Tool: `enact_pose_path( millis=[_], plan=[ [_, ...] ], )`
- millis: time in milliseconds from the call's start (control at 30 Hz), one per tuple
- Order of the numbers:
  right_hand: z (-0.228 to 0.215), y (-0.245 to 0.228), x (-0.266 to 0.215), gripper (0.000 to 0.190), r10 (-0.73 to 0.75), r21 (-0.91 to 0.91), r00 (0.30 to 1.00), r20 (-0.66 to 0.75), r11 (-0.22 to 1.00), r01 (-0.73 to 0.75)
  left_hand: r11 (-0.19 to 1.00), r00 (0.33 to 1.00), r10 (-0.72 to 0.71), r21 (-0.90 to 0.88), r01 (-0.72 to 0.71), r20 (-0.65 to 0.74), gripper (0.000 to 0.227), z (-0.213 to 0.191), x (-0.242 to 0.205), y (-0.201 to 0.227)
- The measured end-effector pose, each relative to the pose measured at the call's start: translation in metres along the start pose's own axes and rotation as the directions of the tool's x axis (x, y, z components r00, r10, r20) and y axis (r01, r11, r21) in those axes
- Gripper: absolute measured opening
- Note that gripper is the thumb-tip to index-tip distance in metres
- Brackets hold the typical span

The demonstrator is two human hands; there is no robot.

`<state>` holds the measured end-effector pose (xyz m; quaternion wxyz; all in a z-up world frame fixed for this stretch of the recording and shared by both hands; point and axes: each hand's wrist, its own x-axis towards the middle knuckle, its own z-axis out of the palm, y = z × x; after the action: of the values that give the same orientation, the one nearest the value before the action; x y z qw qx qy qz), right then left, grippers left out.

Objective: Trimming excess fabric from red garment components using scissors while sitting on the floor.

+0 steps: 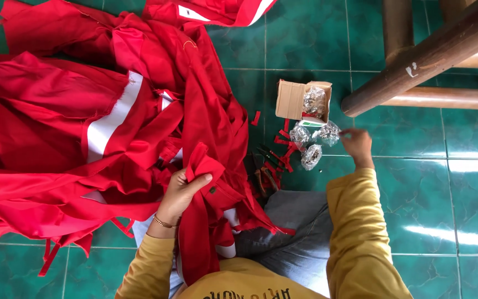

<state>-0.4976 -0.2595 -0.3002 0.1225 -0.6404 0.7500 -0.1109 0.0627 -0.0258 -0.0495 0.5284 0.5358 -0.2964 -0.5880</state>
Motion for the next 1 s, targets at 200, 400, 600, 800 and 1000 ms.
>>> enact_pose_path(
  millis=[200, 400, 600, 800, 1000],
  plan=[
    [0.058, -0.021, 0.006, 0.017, 0.021, -0.149, 1.0, 0.02, 0.989, -0.018, 1.0, 1.0, 0.002, -0.003, -0.002, 0.016, 0.009, 0.016, 0.001, 0.009],
    [0.041, -0.064, -0.011, 0.029, 0.217, -0.31, 0.973, 0.076, 0.933, -0.183, 1.0, 1.0, 0.008, -0.021, -0.008, -0.027, 0.011, 0.008, 0.005, 0.002],
    [0.028, -0.087, -0.019, 0.033, 0.213, -0.319, 0.974, 0.077, 0.931, -0.178, 0.999, 1.0, 0.002, -0.046, -0.003, -0.02, 0.01, 0.009, 0.008, -0.003],
    [0.03, -0.093, -0.019, 0.036, 0.271, -0.267, 0.957, 0.108, 0.935, -0.234, 0.998, 1.0, -0.003, -0.059, 0.002, -0.024, 0.009, 0.006, 0.008, -0.007],
    [0.03, -0.087, -0.018, 0.029, 0.246, -0.195, 0.968, 0.056, 0.953, -0.231, 0.998, 1.0, 0.006, -0.058, -0.007, -0.02, 0.01, 0.004, 0.009, -0.009]
  ],
)
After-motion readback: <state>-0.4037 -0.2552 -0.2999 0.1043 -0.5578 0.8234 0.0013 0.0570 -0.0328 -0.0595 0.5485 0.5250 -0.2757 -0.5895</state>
